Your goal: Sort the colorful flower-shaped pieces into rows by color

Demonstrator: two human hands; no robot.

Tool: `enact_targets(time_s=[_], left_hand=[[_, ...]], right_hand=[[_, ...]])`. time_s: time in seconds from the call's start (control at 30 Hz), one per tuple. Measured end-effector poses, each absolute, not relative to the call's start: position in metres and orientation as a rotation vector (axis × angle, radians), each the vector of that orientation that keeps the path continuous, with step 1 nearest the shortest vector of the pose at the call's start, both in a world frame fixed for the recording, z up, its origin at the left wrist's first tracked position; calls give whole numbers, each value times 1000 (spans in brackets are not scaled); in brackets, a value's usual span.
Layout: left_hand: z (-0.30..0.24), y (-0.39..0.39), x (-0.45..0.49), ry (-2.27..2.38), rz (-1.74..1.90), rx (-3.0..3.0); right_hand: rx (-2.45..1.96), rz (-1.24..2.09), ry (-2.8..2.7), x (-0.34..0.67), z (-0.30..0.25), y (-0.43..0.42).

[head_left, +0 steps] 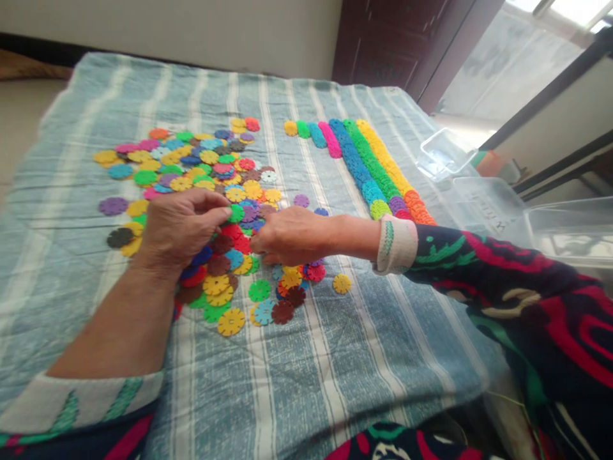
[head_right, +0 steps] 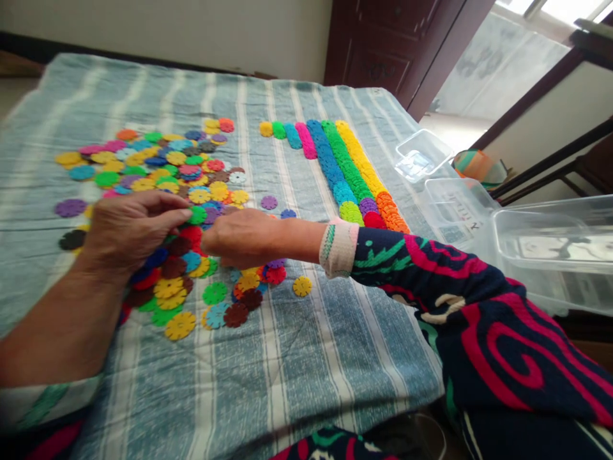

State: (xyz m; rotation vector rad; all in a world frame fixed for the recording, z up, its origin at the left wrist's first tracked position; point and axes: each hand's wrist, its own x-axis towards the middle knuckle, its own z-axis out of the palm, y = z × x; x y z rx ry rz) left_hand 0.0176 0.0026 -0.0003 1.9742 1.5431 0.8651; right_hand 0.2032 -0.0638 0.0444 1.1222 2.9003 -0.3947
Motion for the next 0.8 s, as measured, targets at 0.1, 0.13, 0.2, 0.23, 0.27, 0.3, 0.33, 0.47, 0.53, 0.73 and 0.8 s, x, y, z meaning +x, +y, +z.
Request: enact_targets(time_s=[0.1,0.13,0.2,0.23,0.27,0.3,0.33,0.47,0.53,0.73,0.8], left_hand=[[-1,3,15,1484,859,1995],[-2,3,14,1467,863,1995],[-3,2,12,1438,870,1987],[-4,2,11,1428,873,1979],[-5,2,11,1419,873,1972],[-6,2,10,1412,873,1966],[-6,2,10,1406,870,1965],[-5,1,9,1388,861,1967],[-3,0,8,1385,861,1957],[-1,-2,8,1364,864,1941],[-3,-1,8,1355,866,1948]], right_hand=[[1121,-438,2868,203,44,-64],[1116,-462,2860,204,45,-63],[1110,-504,2839,205,46,-63],[1108,-519,2824,205,47,-63],[1111,-531,2808,206,47,-63],[1117,-542,2792,206,48,-63],[1126,-555,2783,207,48,-63],[1162,-632,2856,210,46,-60],[1173,-649,2900,211,45,-57],[1196,-480,2980,196,43,-57],[1193,-387,2962,185,41,-61]])
